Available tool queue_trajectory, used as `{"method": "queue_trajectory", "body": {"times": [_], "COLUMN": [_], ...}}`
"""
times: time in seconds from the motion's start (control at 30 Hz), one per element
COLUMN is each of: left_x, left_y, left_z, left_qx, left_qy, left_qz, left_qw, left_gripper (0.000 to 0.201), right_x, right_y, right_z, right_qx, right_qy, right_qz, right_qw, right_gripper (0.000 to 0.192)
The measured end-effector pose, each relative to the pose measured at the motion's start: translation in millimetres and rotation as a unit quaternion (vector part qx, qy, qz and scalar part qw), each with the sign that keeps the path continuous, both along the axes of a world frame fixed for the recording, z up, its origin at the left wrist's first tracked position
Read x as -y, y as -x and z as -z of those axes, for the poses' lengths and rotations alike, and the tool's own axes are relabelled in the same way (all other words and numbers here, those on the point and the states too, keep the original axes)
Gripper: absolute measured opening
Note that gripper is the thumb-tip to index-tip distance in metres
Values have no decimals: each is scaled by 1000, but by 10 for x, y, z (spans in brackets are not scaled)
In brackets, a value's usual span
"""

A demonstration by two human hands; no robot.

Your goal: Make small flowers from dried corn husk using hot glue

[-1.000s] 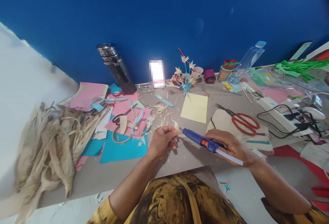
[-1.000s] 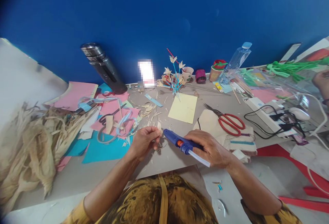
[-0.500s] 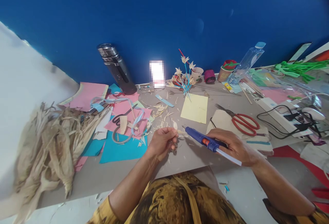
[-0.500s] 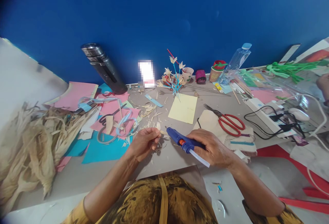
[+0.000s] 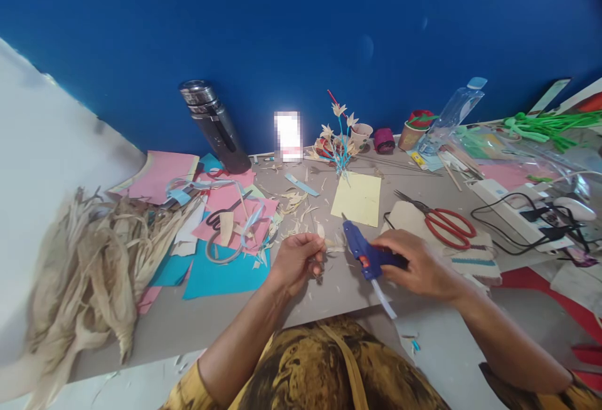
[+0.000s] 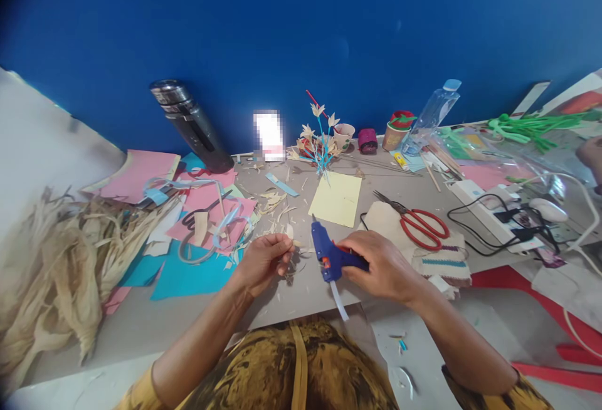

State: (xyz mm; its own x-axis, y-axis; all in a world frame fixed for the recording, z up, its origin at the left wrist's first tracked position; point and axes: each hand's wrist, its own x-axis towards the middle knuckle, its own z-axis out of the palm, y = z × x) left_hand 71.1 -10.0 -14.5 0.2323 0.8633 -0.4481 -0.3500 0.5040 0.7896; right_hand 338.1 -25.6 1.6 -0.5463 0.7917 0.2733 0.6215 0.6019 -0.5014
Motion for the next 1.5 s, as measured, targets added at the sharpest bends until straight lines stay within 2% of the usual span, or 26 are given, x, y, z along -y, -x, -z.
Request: {"method": "queue_trajectory", "body": {"times": [0.1,0.2,0.3,0.37,0.47,0.53,0.57,0.6,0.67,0.73,0.77,0.87,0.97,1.13,1.23,1.37,1.5], "left_x": [9,28,52,67,82,88,91,93,97,101,103,110,119,135,143,150,157], "left_y": [10,24,39,42,25,0,-14,-28,-51,-61,-60,-45,-30,-31,-27,-21,-27], "left_z": [-45,-129,-227,-284,-340,-360,-366,-372,-379,-382,-383,-380,-373,-362,-352,-330,-311], "left_qx": [40,88,118,129,141,149,154,159,165,161,155,123,77,34,19,-2,-23], "left_qy": [12,10,7,6,6,6,6,6,9,10,10,1,-9,-20,-27,-32,-43], "left_qz": [2,-3,-11,-20,-28,-24,-22,-19,-15,-18,-22,-40,-48,-29,-17,-3,14], "left_qw": [999,996,993,991,990,989,988,987,986,987,988,992,996,999,999,999,999], "left_gripper": [38,34,32,31,31,32,33,32,31,31,31,31,31,31,29,26,23], "right_x": [-64,-151,-218,-225,-160,-86,-50,-20,11,8,-2,-41,-79,-137,-168,-207,-243], "right_y": [26,41,28,38,169,358,475,598,827,990,1037,1055,972,870,855,830,796], "right_z": [54,110,135,121,65,24,10,0,-5,-1,-2,-27,-83,-212,-281,-326,-315], "right_qx": [103,199,234,210,70,-97,-184,-263,-387,-465,-487,-509,-488,-381,-325,-275,-252], "right_qy": [-29,-31,-20,-24,-23,47,116,198,285,303,303,313,324,316,303,305,311], "right_qz": [76,140,154,149,161,159,148,126,121,151,164,168,145,106,106,94,80], "right_qw": [991,969,960,966,984,982,965,936,868,818,803,784,798,863,890,907,913], "right_gripper": [30,30,32,34,27,24,26,32,37,32,31,32,30,25,24,23,23]}}
